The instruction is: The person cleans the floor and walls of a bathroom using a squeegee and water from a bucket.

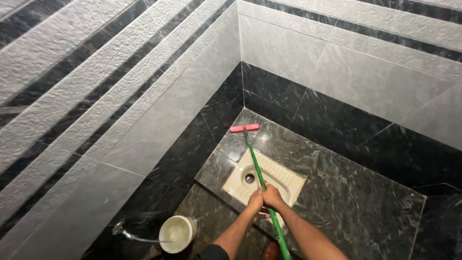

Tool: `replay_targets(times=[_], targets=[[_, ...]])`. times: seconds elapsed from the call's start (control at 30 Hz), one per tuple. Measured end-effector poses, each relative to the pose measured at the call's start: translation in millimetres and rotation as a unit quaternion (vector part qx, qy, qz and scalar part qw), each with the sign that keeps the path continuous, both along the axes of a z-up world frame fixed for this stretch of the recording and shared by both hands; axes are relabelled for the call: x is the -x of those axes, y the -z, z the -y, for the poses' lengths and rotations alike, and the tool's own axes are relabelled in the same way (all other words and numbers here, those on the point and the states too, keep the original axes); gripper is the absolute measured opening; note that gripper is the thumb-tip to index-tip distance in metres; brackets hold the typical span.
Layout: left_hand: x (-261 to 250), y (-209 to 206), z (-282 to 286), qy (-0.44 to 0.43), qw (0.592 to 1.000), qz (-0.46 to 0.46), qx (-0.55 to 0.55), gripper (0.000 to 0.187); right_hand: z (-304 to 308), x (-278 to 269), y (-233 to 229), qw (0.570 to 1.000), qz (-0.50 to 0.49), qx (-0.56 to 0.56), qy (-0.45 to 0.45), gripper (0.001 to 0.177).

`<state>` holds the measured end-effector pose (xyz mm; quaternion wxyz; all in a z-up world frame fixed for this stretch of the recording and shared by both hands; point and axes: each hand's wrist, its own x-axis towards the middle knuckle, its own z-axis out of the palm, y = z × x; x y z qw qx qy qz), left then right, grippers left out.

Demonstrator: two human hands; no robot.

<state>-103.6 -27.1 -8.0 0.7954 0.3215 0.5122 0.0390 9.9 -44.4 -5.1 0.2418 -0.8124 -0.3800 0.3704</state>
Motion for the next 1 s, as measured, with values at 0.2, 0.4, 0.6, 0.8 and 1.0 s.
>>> replay_targets(times=[0.2,0.4,0.6,0.8,1.0], targets=[[26,-21,-19,-0.056,0.997,0.049,0.007,0.065,-47,30,16,0.998,0.007,0.050,0.045,0.056],[57,-10,-45,-0.077,0.996,0.050,0.011,0.090,-77,75,24,0.993,-0.002,0.054,0.103,0.067],[86,9,-59,-0.052,0.998,-0.003,0.024,0.078,-85,94,46,0.995,0.004,0.031,0.095,0.059],[131,53,-86,0.020,0.993,0.051,-0.107,0.046,-92,98,48,0.984,-0.146,0.025,0.095,0.051],[174,44,-110,0.098,0.982,-0.059,-0.148,0.069,-113,118,62,0.989,-0.138,-0.024,0.054,0.065]])
